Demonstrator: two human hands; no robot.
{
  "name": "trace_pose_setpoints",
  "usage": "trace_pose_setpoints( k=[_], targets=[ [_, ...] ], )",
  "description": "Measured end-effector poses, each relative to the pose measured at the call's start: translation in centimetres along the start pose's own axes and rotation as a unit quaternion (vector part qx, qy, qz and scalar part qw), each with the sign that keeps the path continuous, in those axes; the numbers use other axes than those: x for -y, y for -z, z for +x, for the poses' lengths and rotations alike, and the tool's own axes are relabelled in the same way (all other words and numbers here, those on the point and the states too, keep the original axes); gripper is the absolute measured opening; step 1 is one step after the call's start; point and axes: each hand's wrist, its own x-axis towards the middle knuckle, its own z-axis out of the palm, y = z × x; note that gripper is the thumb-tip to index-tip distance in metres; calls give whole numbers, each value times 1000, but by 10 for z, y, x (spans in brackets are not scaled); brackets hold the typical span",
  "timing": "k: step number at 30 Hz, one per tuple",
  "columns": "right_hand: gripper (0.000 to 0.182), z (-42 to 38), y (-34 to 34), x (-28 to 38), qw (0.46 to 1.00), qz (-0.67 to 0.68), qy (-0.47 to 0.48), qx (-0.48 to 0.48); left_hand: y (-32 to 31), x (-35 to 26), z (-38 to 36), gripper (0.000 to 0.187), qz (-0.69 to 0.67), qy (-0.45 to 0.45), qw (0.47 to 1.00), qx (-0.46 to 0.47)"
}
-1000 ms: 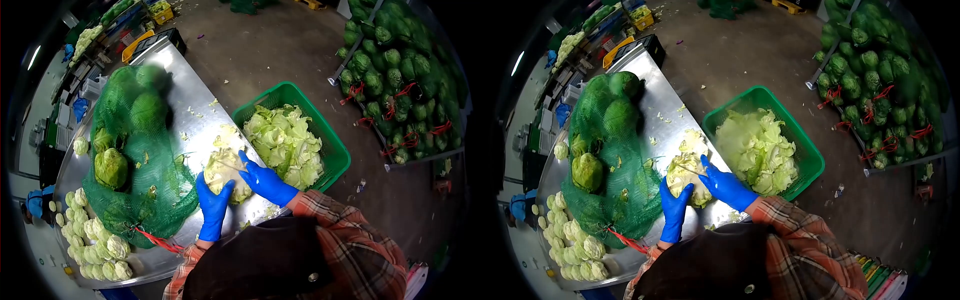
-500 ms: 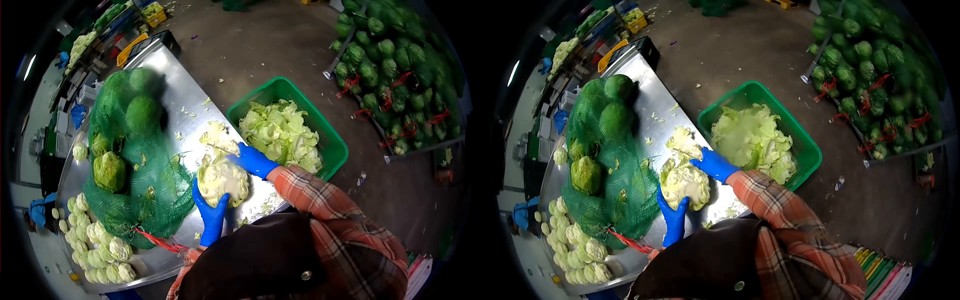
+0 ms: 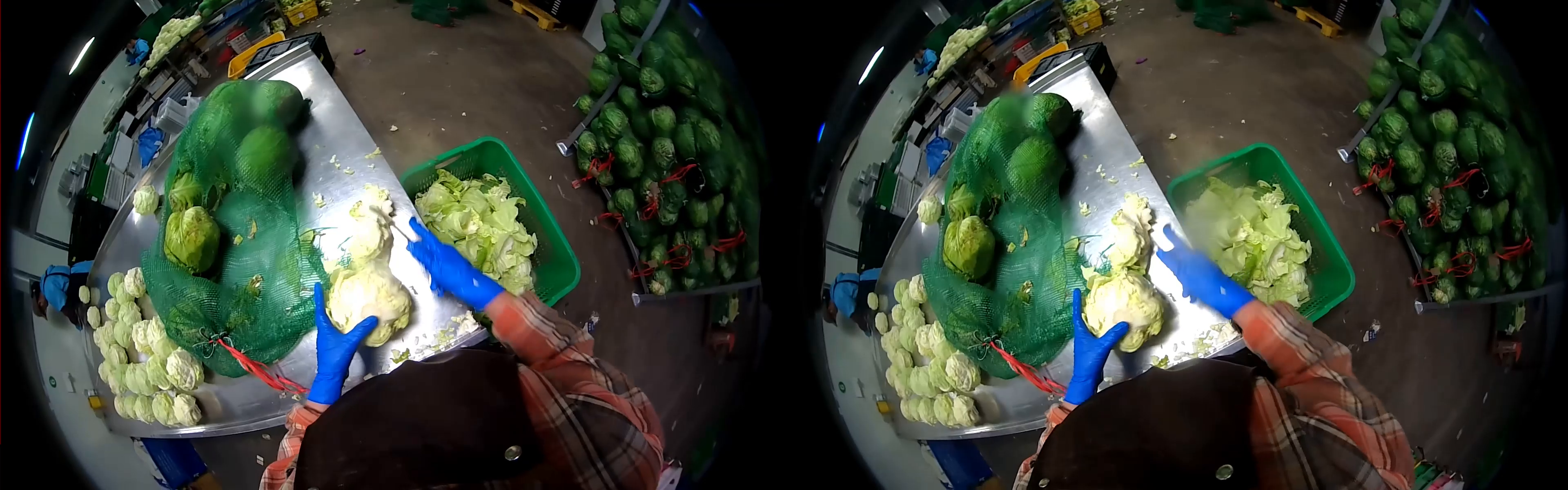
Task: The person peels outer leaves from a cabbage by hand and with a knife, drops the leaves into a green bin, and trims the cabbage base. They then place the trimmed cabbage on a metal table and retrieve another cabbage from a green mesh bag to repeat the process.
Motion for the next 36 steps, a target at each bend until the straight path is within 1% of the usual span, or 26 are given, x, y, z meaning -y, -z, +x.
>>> trace_pose_setpoints(
  k=[1,2,4,5,6,8,10,12,13,16,17,18,19,20,22,23,25,26,27,28,30,32,33,34,35,36],
  targets=[
    [71,-6,-10,-21,985,-134,110,-23,-5,-3,-2,114,35,8,999,-22],
    [69,-12,-21,-42,937,-268,209,-77,-6,1,-1,108,74,-7,997,-33],
    [69,-44,-35,-17,960,-237,144,-31,-9,10,2,96,153,-40,986,-52],
    [69,-50,-40,-9,960,-253,117,-15,-14,7,4,91,147,-41,986,-61],
    [70,-53,-45,-7,960,-266,90,1,-18,8,4,90,176,-65,980,-70],
    [71,-49,-52,-22,943,-300,139,-32,-22,12,4,90,235,-113,962,-87],
    [71,-45,-52,-21,936,-313,152,-46,-27,12,5,90,178,-98,974,-101],
    [67,-41,-50,-7,932,-346,106,-32,-33,9,6,92,96,-77,986,-108],
    [65,-38,-47,-1,928,-363,82,-25,-35,8,4,93,114,-82,983,-121],
    [57,-11,-36,-21,967,-231,31,-100,-45,11,-3,96,145,-102,973,-149],
    [52,2,-26,-34,948,-267,94,-145,-47,14,-7,97,143,-111,972,-153],
    [51,6,-20,-18,959,-239,100,-117,-47,17,-10,98,143,-120,970,-155],
    [52,3,-11,1,981,-188,-16,-47,-43,21,-8,99,123,-120,972,-159],
    [54,-6,-6,40,982,-135,-129,27,-49,5,-9,99,-51,-54,986,-151],
    [57,23,-26,-45,976,-188,60,-98,-33,26,-11,99,14,-80,988,-129],
    [58,36,-32,-74,952,-210,156,-160,-24,36,-13,98,17,-94,988,-118],
    [60,49,-36,-68,953,-245,104,-148,-14,51,-14,95,21,-125,987,-96],
    [61,53,-38,-65,952,-261,77,-141,-14,54,-12,93,-27,-117,986,-112],
    [64,51,-39,-52,956,-246,89,-133,-14,55,-14,92,-73,-107,983,-126],
    [69,46,-31,-37,993,-102,-4,-61,-12,58,-16,90,-119,-96,978,-139],
    [68,28,-23,-4,999,26,-44,7,-8,74,-14,80,-142,-86,974,-154],
    [75,9,-28,9,999,29,-26,11,-12,68,-12,74,-148,-57,972,-173],
    [77,-2,-31,9,999,33,3,20,-14,51,-13,72,-183,-15,975,-127],
    [74,-14,-34,6,998,48,-15,49,-18,30,-25,77,-239,94,958,-124],
    [71,-23,-37,1,997,39,-32,66,-3,38,-33,82,-116,106,987,-35],
    [68,-29,-39,-5,995,31,-50,81,4,18,-40,84,2,133,991,30]
  ],
)
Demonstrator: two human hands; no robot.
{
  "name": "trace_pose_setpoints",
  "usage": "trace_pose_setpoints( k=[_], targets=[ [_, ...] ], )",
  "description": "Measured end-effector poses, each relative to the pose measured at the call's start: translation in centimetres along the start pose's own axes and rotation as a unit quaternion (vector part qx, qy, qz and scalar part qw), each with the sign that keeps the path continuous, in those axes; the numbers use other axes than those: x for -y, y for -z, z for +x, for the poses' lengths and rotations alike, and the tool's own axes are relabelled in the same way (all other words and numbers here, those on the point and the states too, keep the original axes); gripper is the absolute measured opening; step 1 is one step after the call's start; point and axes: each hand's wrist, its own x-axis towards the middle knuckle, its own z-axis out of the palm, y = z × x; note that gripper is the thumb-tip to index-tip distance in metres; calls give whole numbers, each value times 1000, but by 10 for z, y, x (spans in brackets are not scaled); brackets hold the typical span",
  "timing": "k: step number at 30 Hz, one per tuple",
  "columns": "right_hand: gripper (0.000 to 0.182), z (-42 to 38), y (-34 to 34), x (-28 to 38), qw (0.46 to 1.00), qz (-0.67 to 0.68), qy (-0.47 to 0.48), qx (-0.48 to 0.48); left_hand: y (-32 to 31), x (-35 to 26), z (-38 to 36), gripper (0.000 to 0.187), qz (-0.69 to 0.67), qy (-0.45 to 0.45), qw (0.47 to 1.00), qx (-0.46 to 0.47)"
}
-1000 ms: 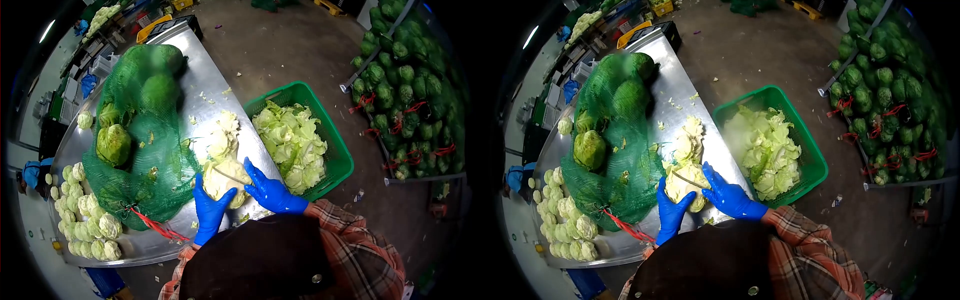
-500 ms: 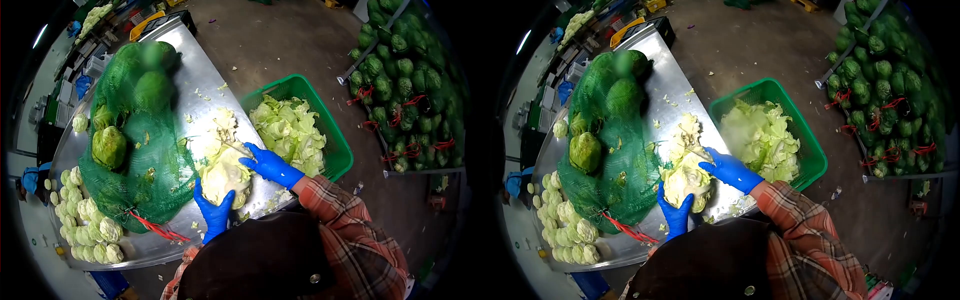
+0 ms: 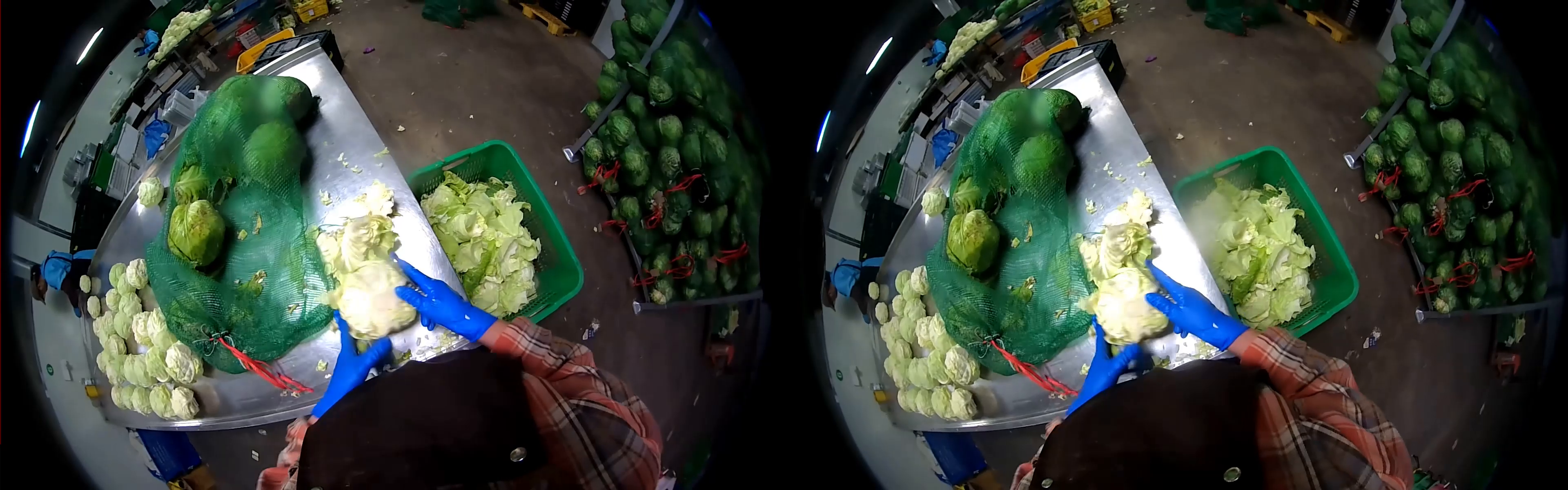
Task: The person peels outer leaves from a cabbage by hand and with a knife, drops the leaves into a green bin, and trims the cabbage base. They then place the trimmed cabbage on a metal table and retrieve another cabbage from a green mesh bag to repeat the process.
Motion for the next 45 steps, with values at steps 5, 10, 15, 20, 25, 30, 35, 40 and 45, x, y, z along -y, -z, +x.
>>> trace_pose_setpoints(
  k=[5,10,15,20,25,30,35,40,45],
  targets=[
    [62,3,17,-17,1000,-7,9,-22,12,-78,-12,71,288,-24,954,-83],
    [65,1,10,-6,999,-24,23,-30,1,-57,61,101,398,-398,826,-22],
    [64,-8,-2,-8,979,-149,82,-108,-17,-48,58,111,375,-298,877,-30],
    [59,5,10,-7,986,-135,-21,-94,-36,-39,48,111,379,-315,865,-92],
    [61,13,29,-22,995,30,-62,-76,-39,-34,47,108,383,-341,854,-92],
    [57,25,36,-28,974,176,-137,-48,-32,-17,35,107,368,-355,852,-112],
    [53,7,29,21,999,33,-6,-28,-22,-25,28,111,270,-383,875,-124],
    [59,16,41,36,978,-183,85,-46,-26,-76,18,109,424,-275,862,-50],
    [59,45,49,17,982,-114,41,-142,-27,-62,68,103,437,-394,809,6]
  ],
)
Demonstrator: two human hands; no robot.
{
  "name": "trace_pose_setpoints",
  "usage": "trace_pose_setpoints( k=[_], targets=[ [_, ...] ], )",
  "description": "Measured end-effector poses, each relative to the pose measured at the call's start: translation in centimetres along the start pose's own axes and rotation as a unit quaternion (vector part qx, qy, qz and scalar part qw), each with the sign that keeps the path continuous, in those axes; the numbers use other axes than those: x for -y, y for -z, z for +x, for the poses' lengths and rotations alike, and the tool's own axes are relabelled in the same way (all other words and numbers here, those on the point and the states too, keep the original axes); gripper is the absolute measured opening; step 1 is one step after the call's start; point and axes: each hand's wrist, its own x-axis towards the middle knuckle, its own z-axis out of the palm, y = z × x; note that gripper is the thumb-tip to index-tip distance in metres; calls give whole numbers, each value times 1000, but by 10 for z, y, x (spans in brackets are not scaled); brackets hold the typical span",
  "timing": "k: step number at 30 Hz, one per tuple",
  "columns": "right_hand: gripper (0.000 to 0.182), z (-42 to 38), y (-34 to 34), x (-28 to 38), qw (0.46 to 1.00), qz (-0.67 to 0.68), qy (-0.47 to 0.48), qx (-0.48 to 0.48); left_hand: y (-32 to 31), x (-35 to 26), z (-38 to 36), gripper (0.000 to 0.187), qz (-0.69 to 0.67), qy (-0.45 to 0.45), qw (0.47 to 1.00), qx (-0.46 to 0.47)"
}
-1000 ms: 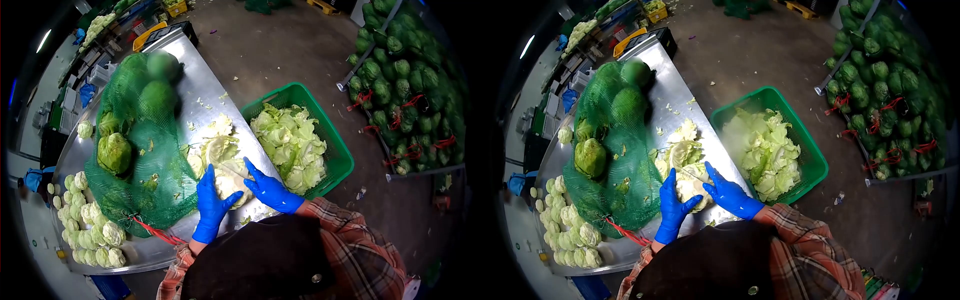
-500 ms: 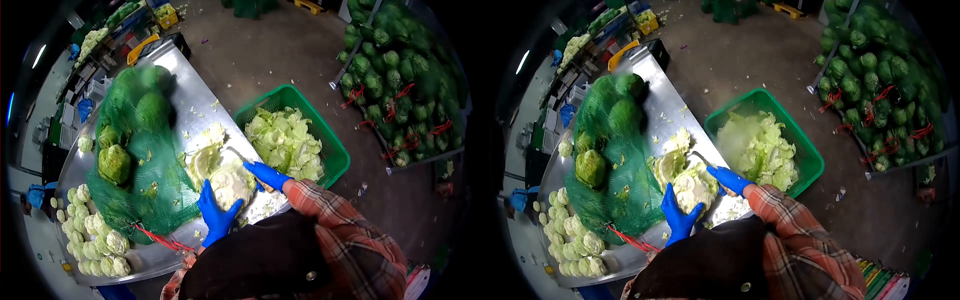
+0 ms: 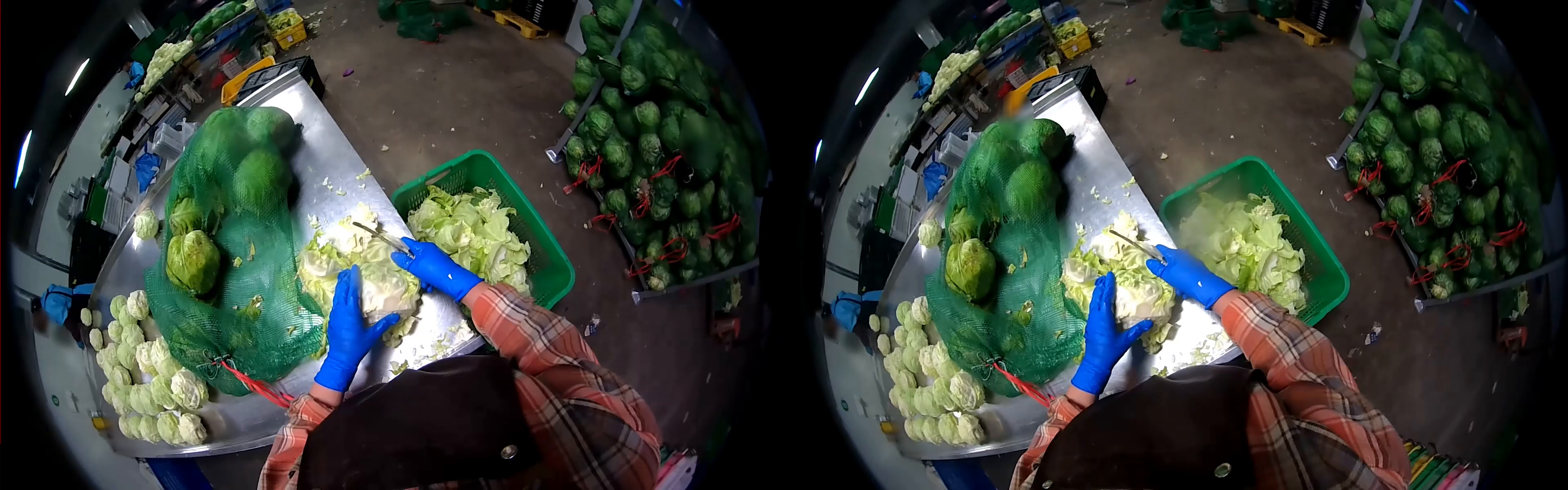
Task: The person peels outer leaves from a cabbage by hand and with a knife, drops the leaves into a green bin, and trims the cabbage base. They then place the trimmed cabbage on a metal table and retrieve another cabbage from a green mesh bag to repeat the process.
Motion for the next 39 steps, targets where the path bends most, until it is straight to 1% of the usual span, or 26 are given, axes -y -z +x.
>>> trace_pose_setpoints(
  k=[3,4,5,7,8,9,11,13,14,15,17,18,20,22,23,26,29,30,32,33,34,35,36,37,38,39],
  targets=[
    [54,12,-3,-22,997,44,-11,-68,5,-1,8,106,37,12,999,17],
    [51,23,1,-38,993,59,-86,-50,8,0,14,108,59,14,998,22],
    [54,43,-3,-71,988,124,-79,-48,15,-4,23,109,79,43,993,71],
    [61,31,1,-56,993,104,-36,-33,32,-18,40,113,114,107,974,166],
    [68,28,5,-54,991,123,-55,-15,25,-8,39,112,142,72,978,133],
    [64,7,12,-28,992,102,-74,-26,17,3,35,110,146,-5,989,35],
    [57,-15,6,-26,992,45,56,-105,-4,29,28,109,145,-52,983,-95],
    [52,-43,-5,-27,981,26,133,-142,-16,31,19,113,23,65,994,-88],
    [53,-56,-12,-24,968,-26,196,-157,-21,29,17,116,-38,123,988,-83],
    [53,-66,-17,-25,964,-58,216,-142,-13,13,21,119,-37,143,987,-63],
    [56,-74,-23,-21,985,-51,135,-92,9,-19,27,125,-36,179,983,-22],
    [57,-73,-24,-21,989,-63,110,-74,7,-15,26,131,-19,192,981,13],
    [60,-67,-24,-20,993,-88,65,-37,-1,-10,21,129,30,168,985,10],
    [61,-64,-28,-17,993,-108,42,-34,-6,-3,18,123,78,130,988,-7],
    [62,-62,-29,-16,992,-119,31,-33,-5,-4,18,121,70,136,988,4],
    [59,-56,-29,-16,979,-186,53,-57,-5,-8,19,115,63,155,986,26],
    [54,-42,-27,-25,965,-194,143,-104,-14,-7,17,111,87,169,981,25],
    [48,-36,-26,-25,967,-176,151,-103,-16,-6,16,110,86,172,981,20],
    [51,-2,-21,-61,988,-114,84,-65,-13,-17,17,110,79,195,977,38],
    [57,1,-9,-54,1000,-25,-11,-11,-16,-25,10,110,93,181,978,36],
    [64,3,3,-46,992,54,-113,27,-18,-33,1,110,108,165,980,33],
    [68,-2,11,-29,993,24,-110,33,-19,-35,-3,110,123,147,981,26],
    [71,-6,17,-17,993,-5,-108,41,-18,-35,-4,109,77,168,983,21],
    [75,-12,13,-16,992,-30,-113,53,-16,-27,-12,109,52,144,988,10],
    [72,-9,5,-26,992,-21,-121,31,-15,-12,-21,108,24,124,992,-4],
    [71,-8,-3,-43,994,41,-100,-5,-16,4,-28,108,-6,104,994,-26]
  ],
)
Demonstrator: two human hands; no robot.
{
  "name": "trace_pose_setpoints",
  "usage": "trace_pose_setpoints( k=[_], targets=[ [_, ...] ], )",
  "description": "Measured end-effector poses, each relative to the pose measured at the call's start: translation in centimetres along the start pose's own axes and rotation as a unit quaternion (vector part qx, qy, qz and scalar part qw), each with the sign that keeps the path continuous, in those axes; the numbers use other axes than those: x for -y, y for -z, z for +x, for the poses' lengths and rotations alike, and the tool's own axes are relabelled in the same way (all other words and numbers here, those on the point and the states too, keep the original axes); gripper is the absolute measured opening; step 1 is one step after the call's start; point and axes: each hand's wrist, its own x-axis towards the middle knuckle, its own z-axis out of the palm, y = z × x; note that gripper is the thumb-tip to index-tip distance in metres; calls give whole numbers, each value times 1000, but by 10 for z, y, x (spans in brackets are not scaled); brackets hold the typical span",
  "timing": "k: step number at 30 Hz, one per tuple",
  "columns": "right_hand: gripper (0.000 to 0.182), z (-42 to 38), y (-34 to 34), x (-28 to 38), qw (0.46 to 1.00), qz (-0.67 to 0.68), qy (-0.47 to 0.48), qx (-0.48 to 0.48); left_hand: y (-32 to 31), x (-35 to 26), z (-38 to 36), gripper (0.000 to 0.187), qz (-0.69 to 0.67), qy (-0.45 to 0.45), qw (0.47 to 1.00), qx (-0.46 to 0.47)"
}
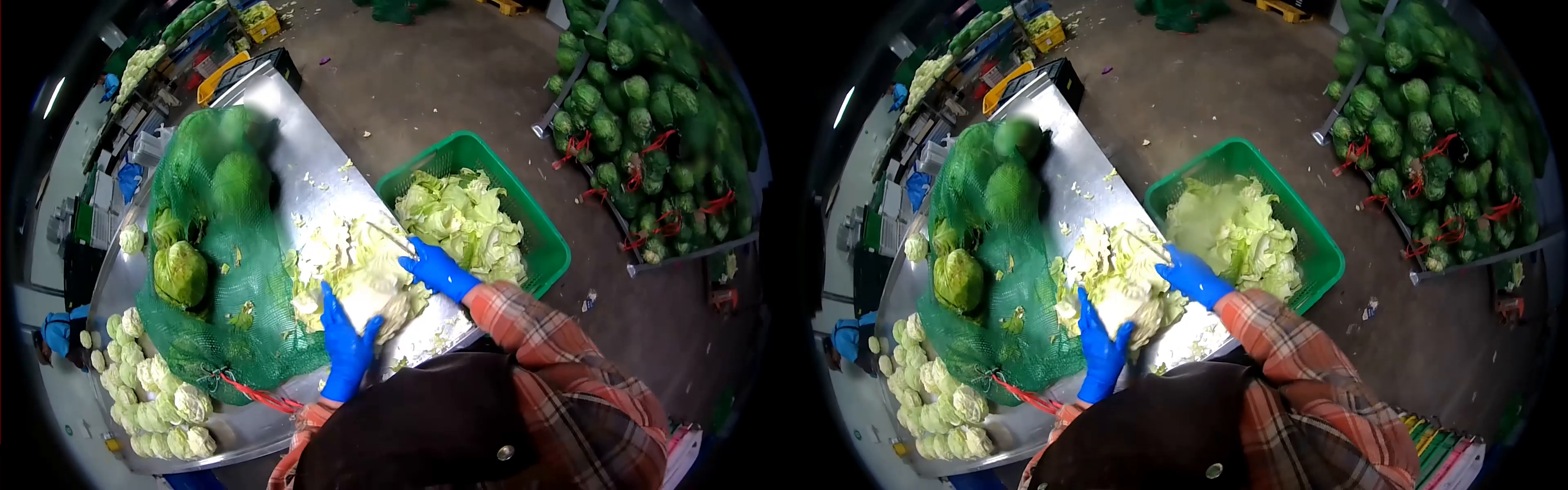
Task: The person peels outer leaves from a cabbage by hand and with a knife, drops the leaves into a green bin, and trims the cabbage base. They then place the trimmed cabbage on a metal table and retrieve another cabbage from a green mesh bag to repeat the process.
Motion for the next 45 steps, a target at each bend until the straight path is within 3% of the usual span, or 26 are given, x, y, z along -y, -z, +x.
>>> trace_pose_setpoints(
  k=[2,4,7,9,11,12,14,15,16,17,20,25,27,30,31,32,34,35,36,38,39,42,43,45],
  targets=[
    [68,1,-17,-33,989,130,49,-54,8,31,-20,96,-109,-46,993,12],
    [66,-16,-27,-28,986,162,3,-45,11,42,-44,87,-322,16,946,25],
    [70,-36,-38,-35,984,172,2,-37,11,42,-70,86,-332,58,941,30],
    [73,-44,-39,-33,986,163,-20,-29,19,1,-67,91,-412,187,891,45],
    [75,-56,-31,-15,991,128,-45,-4,11,-21,-56,105,-395,193,898,-4],
    [76,-56,-25,-7,992,109,-55,10,5,-21,-45,112,-244,141,958,-53],
    [69,-52,-2,8,996,9,-87,28,1,-14,-21,112,-213,132,963,-95],
    [64,-52,1,6,991,-88,47,-86,0,-1,-9,109,-178,115,973,-86],
    [59,-52,2,6,947,-179,179,-198,3,1,4,110,-190,113,972,-77],
    [53,-61,5,25,950,-186,159,-192,-1,9,8,111,-229,122,963,-75],
    [57,-67,-7,46,952,-151,259,-56,-5,18,15,112,-259,145,953,-57],
    [59,-50,-25,70,945,-235,217,68,5,13,16,111,-281,135,950,-19],
    [56,-30,-31,67,936,-258,218,100,-3,11,7,108,-266,130,954,-50],
    [54,7,-36,38,949,-158,259,86,-4,4,6,108,-163,123,977,-54],
    [54,32,-33,24,950,-154,271,24,-3,0,6,110,-124,121,983,-52],
    [54,60,-23,2,941,-165,295,30,2,-14,5,117,-58,92,993,-53],
    [56,1,-11,72,986,-101,55,119,-6,-4,0,121,-92,63,991,-74],
    [60,-9,-11,69,978,-41,87,187,0,-3,2,121,-130,80,987,-47],
    [66,-13,-23,55,977,49,87,188,6,-7,1,122,-122,66,989,-43],
    [66,3,-33,33,983,101,46,149,4,-5,-7,123,-110,53,992,-17],
    [62,19,-34,17,986,58,49,150,0,-5,-9,122,-110,47,992,-25],
    [57,30,-62,0,958,-101,254,-85,-3,-2,-16,120,-102,20,994,-38],
    [57,31,-60,1,971,-109,199,-68,-4,-2,-17,119,-100,13,994,-39],
    [58,37,-61,0,970,-120,196,-80,-5,-3,-18,117,-94,0,994,-47]
  ],
)
